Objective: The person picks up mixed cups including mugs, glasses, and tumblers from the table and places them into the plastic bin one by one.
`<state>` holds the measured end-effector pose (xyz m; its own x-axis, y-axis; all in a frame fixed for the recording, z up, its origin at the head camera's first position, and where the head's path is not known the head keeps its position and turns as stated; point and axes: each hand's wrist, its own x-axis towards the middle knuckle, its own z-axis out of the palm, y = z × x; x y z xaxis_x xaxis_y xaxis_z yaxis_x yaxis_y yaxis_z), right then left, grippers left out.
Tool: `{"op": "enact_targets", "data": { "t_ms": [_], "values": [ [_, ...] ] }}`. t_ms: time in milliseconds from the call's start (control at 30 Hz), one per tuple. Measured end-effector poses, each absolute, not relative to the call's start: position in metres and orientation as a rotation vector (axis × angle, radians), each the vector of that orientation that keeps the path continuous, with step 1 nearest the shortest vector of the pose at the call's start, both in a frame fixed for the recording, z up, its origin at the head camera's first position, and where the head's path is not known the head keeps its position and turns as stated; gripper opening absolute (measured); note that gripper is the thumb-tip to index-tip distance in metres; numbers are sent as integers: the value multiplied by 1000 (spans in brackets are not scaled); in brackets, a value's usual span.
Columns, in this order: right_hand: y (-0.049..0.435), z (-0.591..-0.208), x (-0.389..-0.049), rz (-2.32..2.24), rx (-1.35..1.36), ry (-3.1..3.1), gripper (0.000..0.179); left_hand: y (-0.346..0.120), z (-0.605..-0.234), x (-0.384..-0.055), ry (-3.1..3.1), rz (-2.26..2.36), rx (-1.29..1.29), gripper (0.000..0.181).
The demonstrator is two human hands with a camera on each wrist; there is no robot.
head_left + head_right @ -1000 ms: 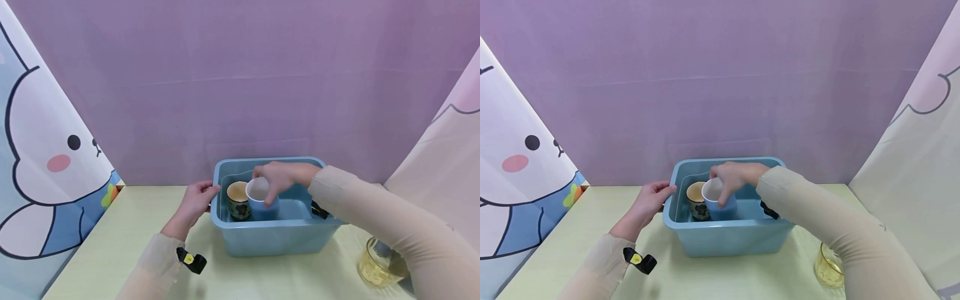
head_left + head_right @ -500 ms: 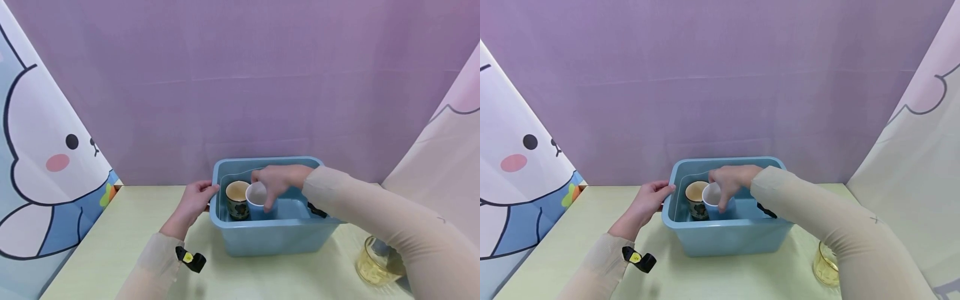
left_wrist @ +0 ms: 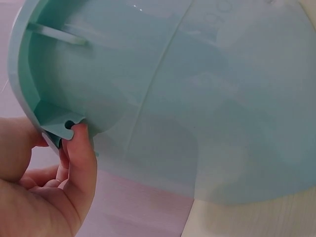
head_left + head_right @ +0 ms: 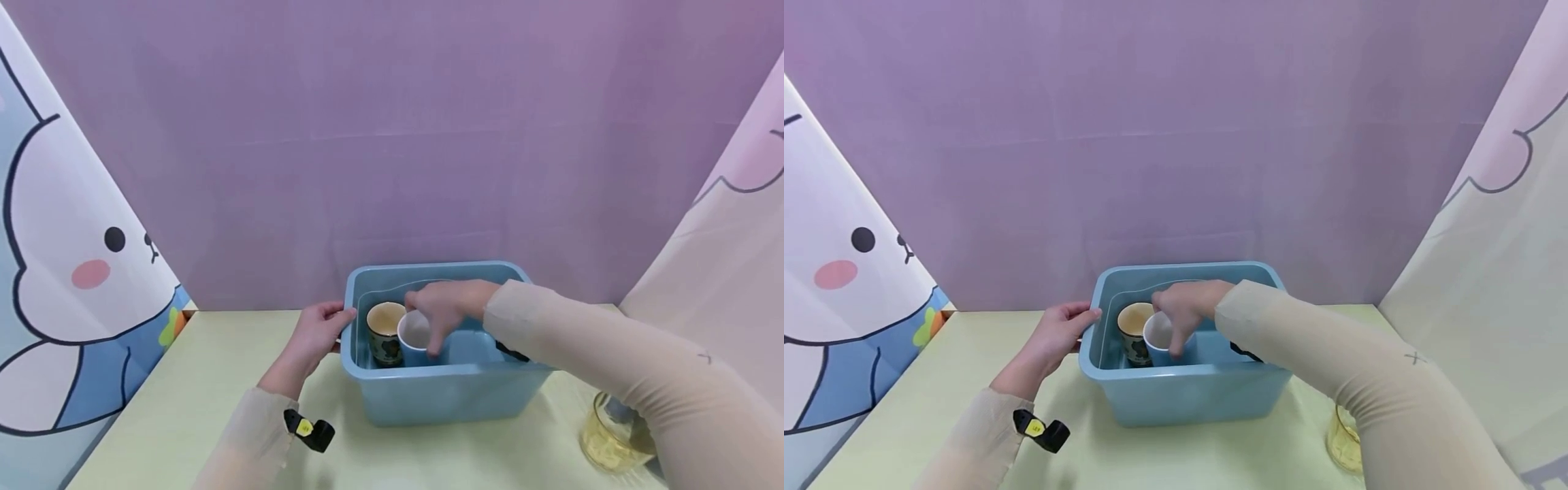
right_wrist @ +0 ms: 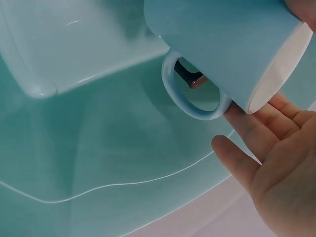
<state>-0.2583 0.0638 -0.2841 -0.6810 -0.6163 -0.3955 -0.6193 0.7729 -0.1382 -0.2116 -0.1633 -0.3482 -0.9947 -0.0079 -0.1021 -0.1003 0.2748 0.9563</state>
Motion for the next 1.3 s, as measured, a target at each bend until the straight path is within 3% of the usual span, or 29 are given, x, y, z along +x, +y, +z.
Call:
{"op": "enact_targets", "data": {
  "t_ms": [1300],
  "values": [
    [34, -286, -255, 205, -1000, 2498, 62, -168, -346, -213, 2437, 1865, -99, 39]
  ]
}}
